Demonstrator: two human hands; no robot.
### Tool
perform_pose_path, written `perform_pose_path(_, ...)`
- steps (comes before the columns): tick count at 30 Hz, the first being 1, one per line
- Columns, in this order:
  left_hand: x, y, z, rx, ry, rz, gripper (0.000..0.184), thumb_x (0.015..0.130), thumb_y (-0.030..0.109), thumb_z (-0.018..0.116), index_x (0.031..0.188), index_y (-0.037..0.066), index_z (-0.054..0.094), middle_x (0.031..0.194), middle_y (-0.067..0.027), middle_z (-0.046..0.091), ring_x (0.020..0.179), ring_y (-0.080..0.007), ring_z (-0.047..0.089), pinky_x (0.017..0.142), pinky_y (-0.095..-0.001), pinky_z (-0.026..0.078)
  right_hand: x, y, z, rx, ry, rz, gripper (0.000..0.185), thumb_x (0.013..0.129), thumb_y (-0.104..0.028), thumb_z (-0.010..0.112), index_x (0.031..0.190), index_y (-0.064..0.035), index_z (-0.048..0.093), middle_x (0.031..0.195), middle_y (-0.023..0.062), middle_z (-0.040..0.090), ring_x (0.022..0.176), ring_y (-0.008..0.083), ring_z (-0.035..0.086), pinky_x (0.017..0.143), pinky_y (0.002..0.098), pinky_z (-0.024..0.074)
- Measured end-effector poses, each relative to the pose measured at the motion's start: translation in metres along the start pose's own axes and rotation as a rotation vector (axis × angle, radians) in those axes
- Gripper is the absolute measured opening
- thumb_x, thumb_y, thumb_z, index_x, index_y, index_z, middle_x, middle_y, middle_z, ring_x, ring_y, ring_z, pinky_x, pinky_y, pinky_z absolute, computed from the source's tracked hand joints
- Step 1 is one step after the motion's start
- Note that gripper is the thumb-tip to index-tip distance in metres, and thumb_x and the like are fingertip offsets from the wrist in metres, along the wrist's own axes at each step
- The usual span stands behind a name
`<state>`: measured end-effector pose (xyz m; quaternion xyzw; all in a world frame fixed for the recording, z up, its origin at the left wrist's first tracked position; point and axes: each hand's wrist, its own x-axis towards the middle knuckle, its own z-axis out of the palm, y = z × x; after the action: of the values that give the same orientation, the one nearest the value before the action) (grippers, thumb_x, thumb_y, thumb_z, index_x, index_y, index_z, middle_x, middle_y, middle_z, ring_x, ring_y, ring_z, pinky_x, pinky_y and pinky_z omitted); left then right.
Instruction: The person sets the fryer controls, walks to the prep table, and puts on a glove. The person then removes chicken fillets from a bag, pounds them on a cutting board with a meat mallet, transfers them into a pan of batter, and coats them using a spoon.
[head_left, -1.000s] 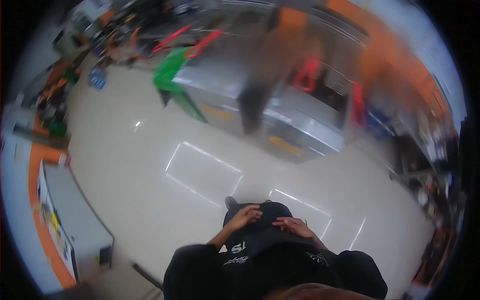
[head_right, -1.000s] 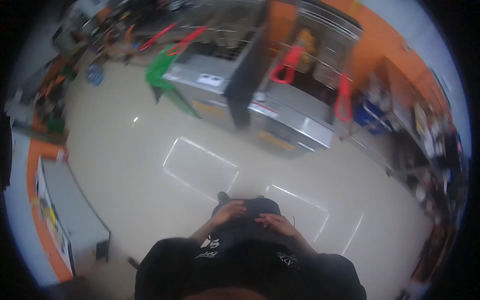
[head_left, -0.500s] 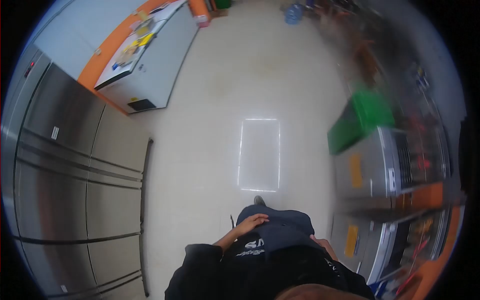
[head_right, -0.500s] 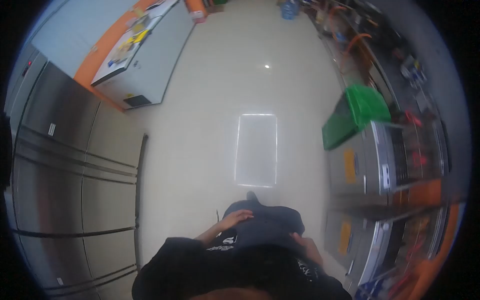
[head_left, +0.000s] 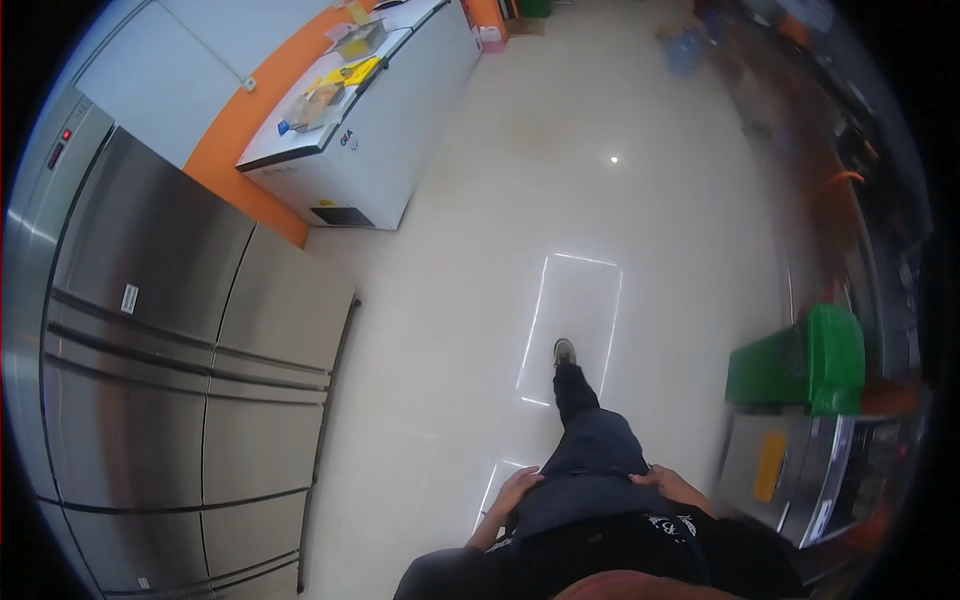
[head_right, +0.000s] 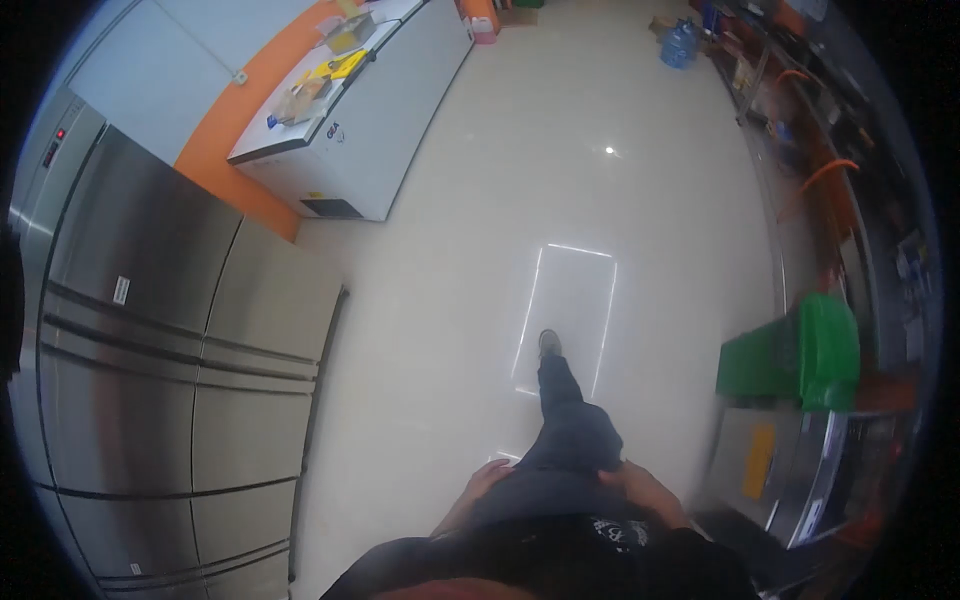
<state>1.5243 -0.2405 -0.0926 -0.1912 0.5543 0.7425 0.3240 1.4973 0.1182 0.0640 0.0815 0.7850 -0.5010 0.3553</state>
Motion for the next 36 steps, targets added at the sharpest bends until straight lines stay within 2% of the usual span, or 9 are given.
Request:
perform_pose_path(4,0.086,0.1,-0.031,-0.059,0.265,-0.109,0.043,0.092,0.018,0.052,0.131,0.0,0.047,0.108,-0.0117,0.066,0.101,-0.0185,0.062,0.089,-0.0298,0.047,0.122,-0.048,-0.078,-0.315,-0.03,-0.268,0.035,0.095,-0.034,0.053,0.101,-0.0029,0.069,0.082,0.0151,0.067,0.081,0.0261,0.065,0.077,0.0361,0.0497)
perform_pose_path(7,0.126,0.186,-0.053,-0.016,0.39,-0.112,0.044,0.092,0.02,0.05,0.132,0.003,0.045,0.11,-0.0133,0.065,0.102,-0.0209,0.062,0.086,-0.0338,0.049,0.184,-0.171,-0.139,-0.121,-0.135,0.13,0.041,0.094,-0.034,0.051,0.082,0.0003,0.07,0.078,0.0228,0.066,0.078,0.0361,0.065,0.072,0.0412,0.0505)
perform_pose_path(10,0.162,0.225,-0.083,-0.12,0.528,-0.045,0.04,0.094,0.023,0.047,0.13,0.005,0.047,0.112,-0.0146,0.064,0.101,-0.0233,0.062,0.083,-0.0366,0.05,0.285,-0.153,-0.172,-0.277,-0.11,0.164,0.041,0.093,-0.033,0.05,0.078,0.0,0.069,0.079,0.0248,0.065,0.081,0.039,0.064,0.074,0.0425,0.0505)
perform_pose_path(13,0.206,0.251,-0.107,-0.197,0.697,-0.077,0.038,0.095,0.026,0.046,0.128,0.007,0.048,0.108,-0.0145,0.065,0.099,-0.0247,0.063,0.082,-0.0376,0.051,0.371,-0.055,-0.188,-0.663,-0.139,-0.061,0.03,0.088,-0.026,0.054,0.1,-0.0019,0.067,0.101,0.0233,0.065,0.093,0.038,0.062,0.085,0.0435,0.049)
perform_pose_path(16,0.245,0.256,-0.124,-0.235,0.759,-0.264,0.039,0.096,0.029,0.046,0.129,0.008,0.048,0.106,-0.0148,0.065,0.095,-0.0245,0.064,0.078,-0.0379,0.053,0.411,-0.136,-0.214,-0.488,-0.189,0.12,0.03,0.087,-0.027,0.055,0.101,-0.0022,0.067,0.102,0.0233,0.065,0.095,0.0381,0.061,0.086,0.0439,0.0481)
perform_pose_path(22,0.327,0.271,-0.189,0.529,0.426,-0.416,0.032,0.093,0.03,0.05,0.115,0.007,0.056,0.096,-0.0127,0.065,0.084,-0.0231,0.064,0.069,-0.0364,0.051,0.559,-0.293,-0.255,-0.354,-0.152,0.152,0.032,0.086,-0.027,0.056,0.102,-0.0027,0.066,0.105,0.0232,0.064,0.099,0.0383,0.059,0.088,0.0448,0.0463)
perform_pose_path(28,0.484,0.451,-0.311,0.797,0.339,-0.295,0.028,0.091,0.03,0.054,0.102,0.006,0.063,0.087,-0.0107,0.066,0.073,-0.0218,0.063,0.06,-0.0349,0.05,0.672,-0.429,-0.316,-0.305,-0.112,0.122,0.033,0.085,-0.028,0.057,0.104,-0.0031,0.066,0.107,0.0231,0.063,0.102,0.0385,0.056,0.09,0.0457,0.0446)
perform_pose_path(31,0.562,0.587,-0.338,0.175,0.642,-0.006,0.035,0.094,0.033,0.052,0.11,0.004,0.062,0.089,-0.0104,0.067,0.071,-0.017,0.063,0.055,-0.0308,0.05,0.726,-0.48,-0.357,-0.339,-0.145,0.095,0.034,0.084,-0.029,0.058,0.105,-0.0034,0.066,0.108,0.023,0.062,0.104,0.0385,0.055,0.091,0.0462,0.0437)
perform_pose_path(36,0.636,0.746,-0.317,-0.139,0.887,0.167,0.032,0.094,0.025,0.047,0.119,0.006,0.056,0.094,-0.0089,0.067,0.077,-0.0163,0.064,0.063,-0.0293,0.051,0.884,-0.569,-0.438,-0.616,-0.379,-0.068,0.036,0.083,-0.03,0.059,0.106,-0.0038,0.066,0.11,0.0229,0.062,0.107,0.0387,0.053,0.092,0.0469,0.0422)
